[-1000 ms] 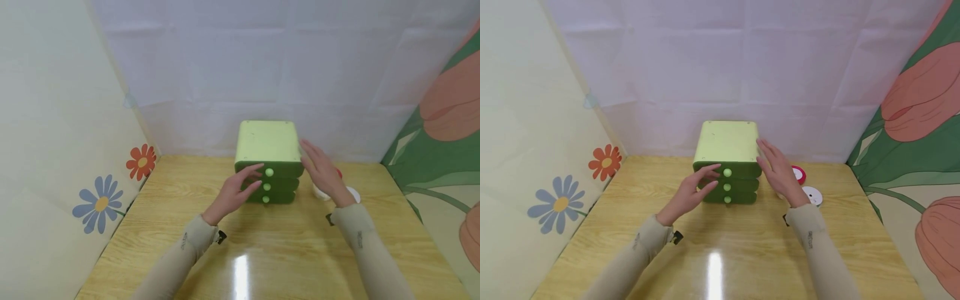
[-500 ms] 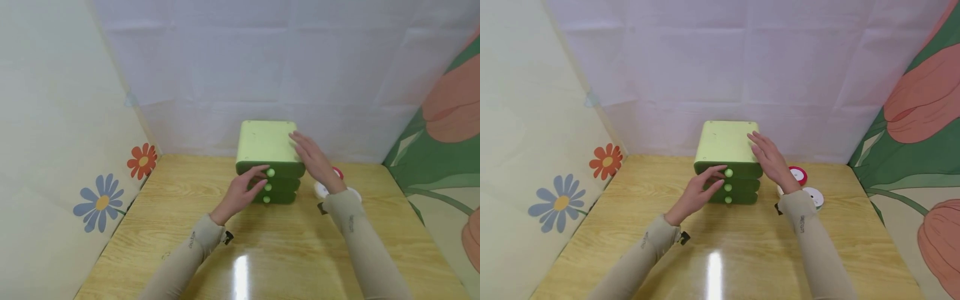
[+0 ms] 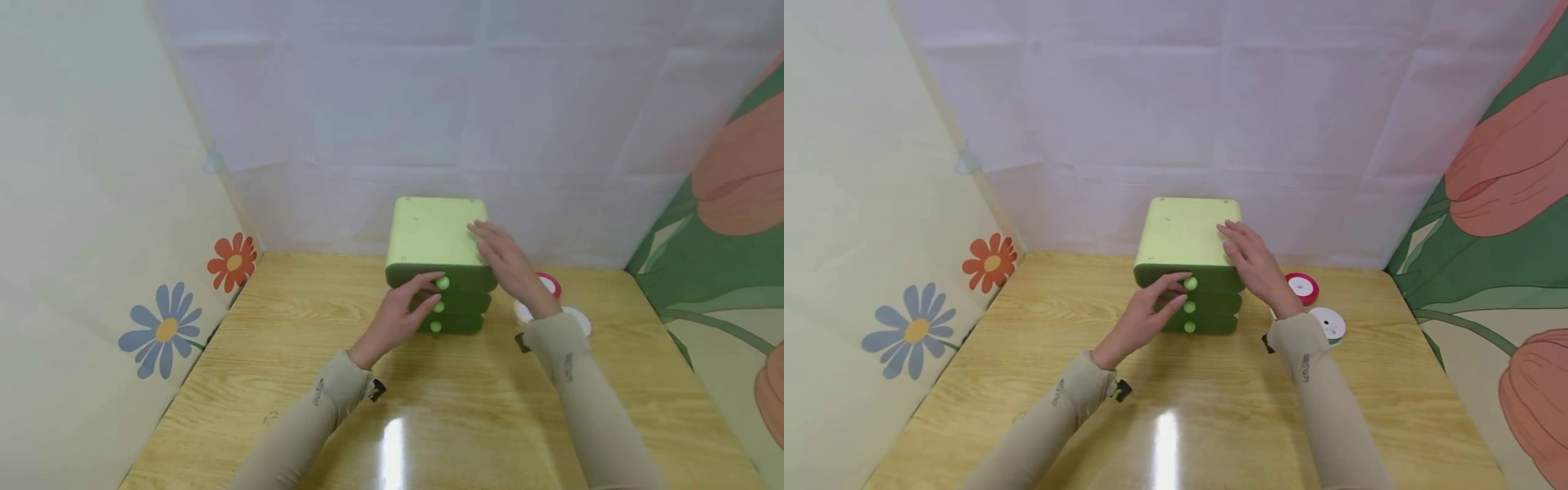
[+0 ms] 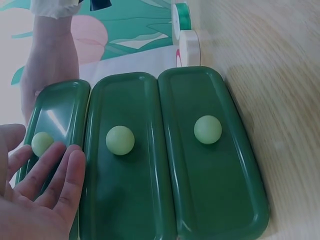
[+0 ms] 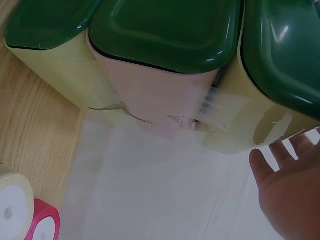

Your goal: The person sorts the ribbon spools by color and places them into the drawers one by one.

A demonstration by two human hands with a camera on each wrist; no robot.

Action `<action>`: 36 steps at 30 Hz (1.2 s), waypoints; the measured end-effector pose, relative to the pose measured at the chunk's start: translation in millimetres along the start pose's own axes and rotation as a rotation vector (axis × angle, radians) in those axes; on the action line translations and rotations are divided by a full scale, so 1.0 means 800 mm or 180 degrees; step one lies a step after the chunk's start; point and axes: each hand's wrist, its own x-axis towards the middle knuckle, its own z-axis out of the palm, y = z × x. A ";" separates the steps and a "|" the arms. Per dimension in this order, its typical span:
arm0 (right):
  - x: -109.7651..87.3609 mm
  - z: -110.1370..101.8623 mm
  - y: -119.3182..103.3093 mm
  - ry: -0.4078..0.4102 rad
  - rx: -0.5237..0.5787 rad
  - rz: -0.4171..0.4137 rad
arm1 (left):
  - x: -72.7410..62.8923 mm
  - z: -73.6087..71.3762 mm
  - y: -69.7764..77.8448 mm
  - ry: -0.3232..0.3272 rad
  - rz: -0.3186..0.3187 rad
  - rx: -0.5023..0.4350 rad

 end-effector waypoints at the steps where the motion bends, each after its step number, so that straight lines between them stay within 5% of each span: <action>1: 0.000 0.000 0.000 -0.0006 -0.0017 -0.0005 | 0.000 0.001 0.000 0.0000 -0.0011 -0.0030; 15: -0.001 0.006 0.004 -0.0039 -0.0217 -0.0106 | 0.002 0.014 -0.002 0.0130 -0.0248 -0.0622; 28: 0.005 -0.008 0.004 -0.0186 -0.0191 0.0000 | 0.010 0.043 0.005 0.0897 -0.0440 -0.0985; 36: 0.007 -0.015 0.002 -0.0258 -0.0173 0.0014 | 0.010 0.047 0.008 0.0952 -0.0530 -0.0981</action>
